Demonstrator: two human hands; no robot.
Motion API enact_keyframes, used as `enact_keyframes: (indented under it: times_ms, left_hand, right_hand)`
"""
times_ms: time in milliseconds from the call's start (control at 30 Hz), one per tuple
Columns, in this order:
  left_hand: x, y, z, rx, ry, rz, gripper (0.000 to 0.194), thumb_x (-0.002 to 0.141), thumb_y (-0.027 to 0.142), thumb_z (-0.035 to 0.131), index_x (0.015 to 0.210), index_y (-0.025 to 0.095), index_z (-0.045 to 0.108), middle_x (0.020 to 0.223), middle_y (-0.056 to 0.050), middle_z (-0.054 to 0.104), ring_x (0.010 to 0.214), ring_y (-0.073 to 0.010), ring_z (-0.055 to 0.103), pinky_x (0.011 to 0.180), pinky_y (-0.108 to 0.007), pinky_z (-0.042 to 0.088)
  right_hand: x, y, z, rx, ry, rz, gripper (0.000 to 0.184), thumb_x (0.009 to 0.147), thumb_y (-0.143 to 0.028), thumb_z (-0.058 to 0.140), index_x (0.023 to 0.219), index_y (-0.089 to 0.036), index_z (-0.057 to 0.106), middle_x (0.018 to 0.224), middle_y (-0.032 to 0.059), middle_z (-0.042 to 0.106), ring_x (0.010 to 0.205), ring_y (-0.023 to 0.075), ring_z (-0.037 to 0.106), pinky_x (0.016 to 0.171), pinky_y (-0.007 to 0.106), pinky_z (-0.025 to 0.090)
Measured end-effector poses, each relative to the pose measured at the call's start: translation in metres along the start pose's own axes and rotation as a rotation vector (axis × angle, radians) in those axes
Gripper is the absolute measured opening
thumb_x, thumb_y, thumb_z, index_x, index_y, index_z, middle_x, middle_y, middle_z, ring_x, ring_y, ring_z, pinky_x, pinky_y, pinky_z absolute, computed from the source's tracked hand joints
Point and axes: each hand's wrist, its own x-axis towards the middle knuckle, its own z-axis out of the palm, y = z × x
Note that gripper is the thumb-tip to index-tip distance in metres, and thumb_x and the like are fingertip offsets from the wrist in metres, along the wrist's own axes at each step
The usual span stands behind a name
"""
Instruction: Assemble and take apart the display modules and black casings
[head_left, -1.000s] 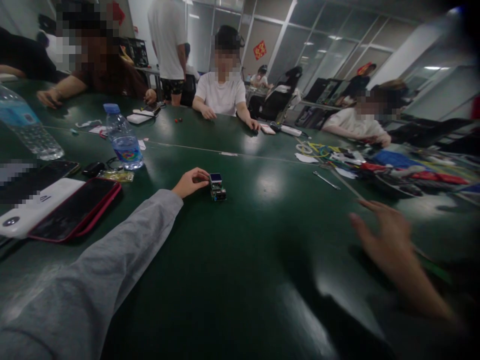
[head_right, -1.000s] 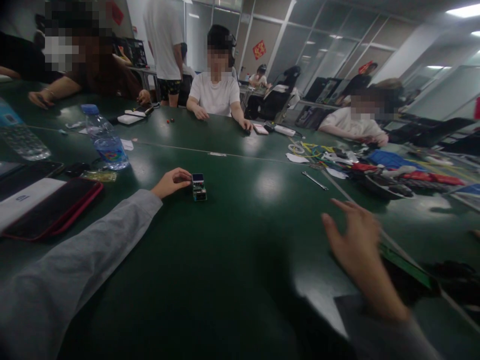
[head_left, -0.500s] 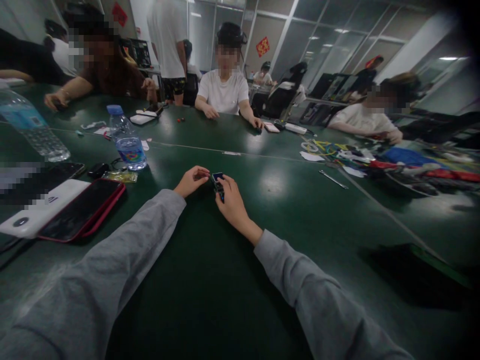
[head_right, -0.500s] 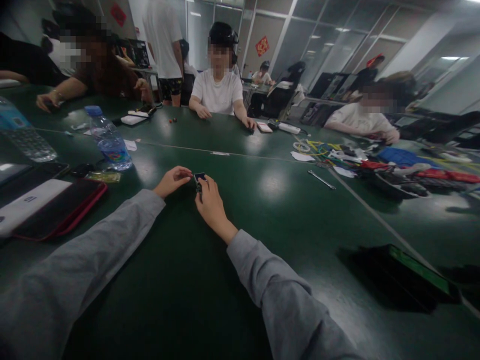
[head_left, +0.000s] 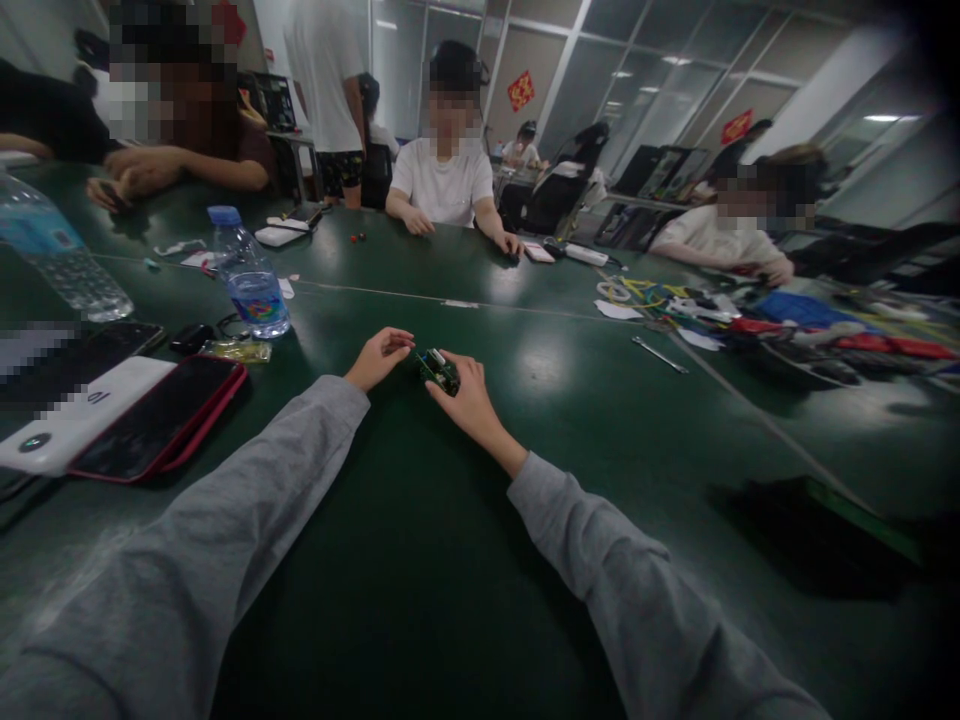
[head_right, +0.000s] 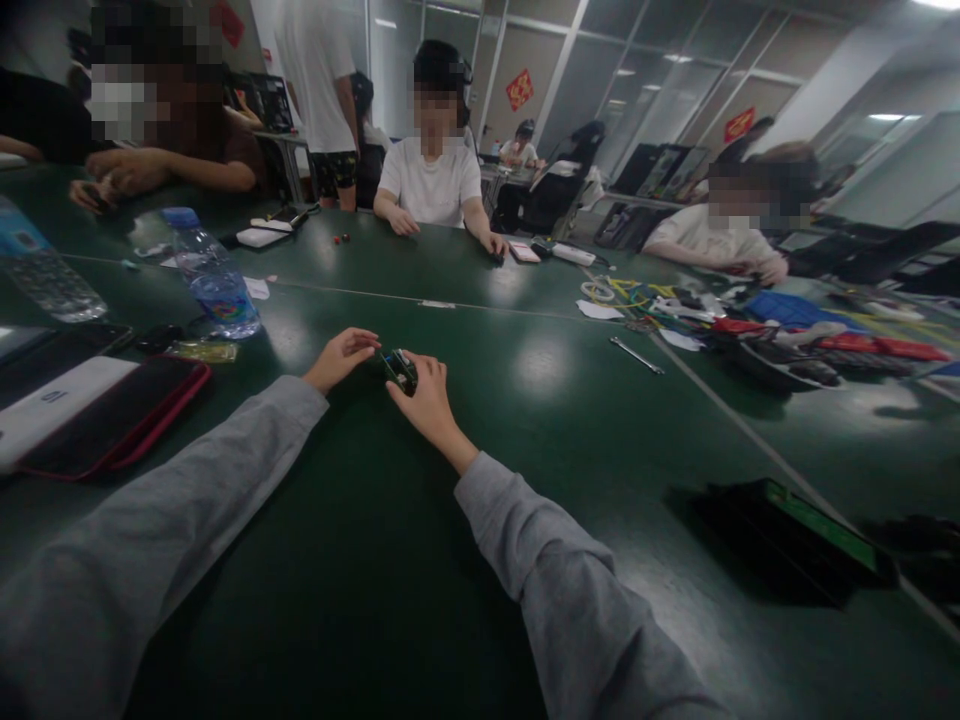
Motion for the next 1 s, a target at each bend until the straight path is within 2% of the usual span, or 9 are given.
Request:
enact_keyframes:
  times_ms: [67, 167, 300, 433, 533, 667, 833, 933, 1000]
  left_hand:
    - [0.0, -0.001, 0.0, -0.007, -0.001, -0.003, 0.03, 0.078, 0.024, 0.068, 0.105, 0.014, 0.059, 0.102, -0.009, 0.066, 0.1, -0.0205, 0.063, 0.096, -0.045, 0.046]
    - [0.0, -0.001, 0.001, -0.019, 0.007, -0.014, 0.029, 0.078, 0.022, 0.067, 0.105, 0.014, 0.059, 0.101, -0.008, 0.066, 0.1, -0.0203, 0.063, 0.096, -0.045, 0.046]
    - [0.0, -0.002, 0.001, -0.014, 0.003, -0.015, 0.028, 0.079, 0.021, 0.066, 0.106, 0.015, 0.059, 0.102, -0.008, 0.066, 0.101, -0.0197, 0.063, 0.098, -0.045, 0.046]
    - [0.001, -0.004, 0.0, -0.01, -0.003, -0.003, 0.028, 0.079, 0.022, 0.066, 0.105, 0.014, 0.06, 0.101, -0.008, 0.067, 0.101, -0.0198, 0.063, 0.097, -0.045, 0.046]
    - [0.0, -0.004, 0.001, -0.016, -0.001, 0.001, 0.027, 0.079, 0.022, 0.066, 0.104, 0.015, 0.06, 0.101, -0.008, 0.067, 0.1, -0.0202, 0.063, 0.096, -0.045, 0.047]
    - [-0.001, -0.002, 0.001, -0.028, 0.006, -0.013, 0.026, 0.079, 0.022, 0.067, 0.103, 0.015, 0.06, 0.1, -0.008, 0.067, 0.098, -0.0199, 0.064, 0.094, -0.045, 0.048]
    - [0.0, -0.004, -0.001, -0.036, -0.016, -0.044, 0.028, 0.079, 0.021, 0.066, 0.105, 0.015, 0.06, 0.103, -0.009, 0.066, 0.095, -0.0188, 0.063, 0.092, -0.045, 0.049]
    - [0.0, -0.005, -0.001, -0.04, -0.022, -0.055, 0.027, 0.08, 0.02, 0.065, 0.106, 0.015, 0.06, 0.104, -0.009, 0.065, 0.095, -0.0184, 0.063, 0.092, -0.045, 0.049]
    - [-0.001, -0.003, -0.001, -0.045, -0.017, -0.059, 0.027, 0.08, 0.019, 0.065, 0.106, 0.014, 0.059, 0.103, -0.009, 0.065, 0.095, -0.0186, 0.063, 0.092, -0.045, 0.048]
  right_hand:
    - [0.001, 0.002, 0.0, 0.051, -0.01, -0.005, 0.045, 0.085, -0.032, 0.062, 0.127, -0.02, 0.055, 0.12, 0.0098, 0.06, 0.109, 0.0248, 0.054, 0.097, 0.042, 0.044]
    - [0.004, 0.011, -0.001, 0.182, -0.04, 0.109, 0.042, 0.092, -0.036, 0.051, 0.13, -0.019, 0.053, 0.11, 0.0078, 0.065, 0.098, 0.0215, 0.06, 0.09, 0.039, 0.048]
    - [0.01, 0.022, -0.003, 0.152, -0.052, 0.171, 0.032, 0.096, -0.033, 0.042, 0.118, -0.023, 0.062, 0.109, 0.0051, 0.066, 0.105, 0.0221, 0.057, 0.095, 0.043, 0.045]
    - [0.01, 0.016, -0.007, 0.098, -0.052, 0.073, 0.034, 0.095, -0.039, 0.048, 0.122, -0.022, 0.059, 0.117, 0.0079, 0.063, 0.109, 0.0229, 0.056, 0.098, 0.044, 0.043]
    - [0.007, 0.005, -0.013, 0.043, -0.171, -0.098, 0.048, 0.086, -0.039, 0.065, 0.129, -0.021, 0.053, 0.122, 0.009, 0.059, 0.113, 0.0231, 0.056, 0.098, 0.042, 0.044]
    - [-0.009, -0.009, -0.032, -0.049, -0.268, -0.088, 0.043, 0.085, -0.036, 0.067, 0.123, -0.02, 0.055, 0.115, 0.0067, 0.062, 0.106, 0.023, 0.058, 0.094, 0.04, 0.048]
    - [-0.061, -0.001, -0.084, -0.072, -0.286, 0.003, 0.039, 0.089, -0.044, 0.059, 0.123, -0.026, 0.054, 0.113, 0.0074, 0.063, 0.099, 0.0247, 0.062, 0.085, 0.043, 0.052]
    - [-0.101, 0.023, -0.141, -0.123, -0.199, 0.149, 0.043, 0.085, -0.054, 0.061, 0.123, -0.033, 0.057, 0.114, 0.0125, 0.063, 0.101, 0.0288, 0.063, 0.084, 0.049, 0.051]
    - [-0.125, 0.041, -0.191, -0.216, -0.045, 0.27, 0.054, 0.077, -0.067, 0.063, 0.12, -0.034, 0.061, 0.11, 0.0192, 0.064, 0.095, 0.0319, 0.064, 0.078, 0.053, 0.048]
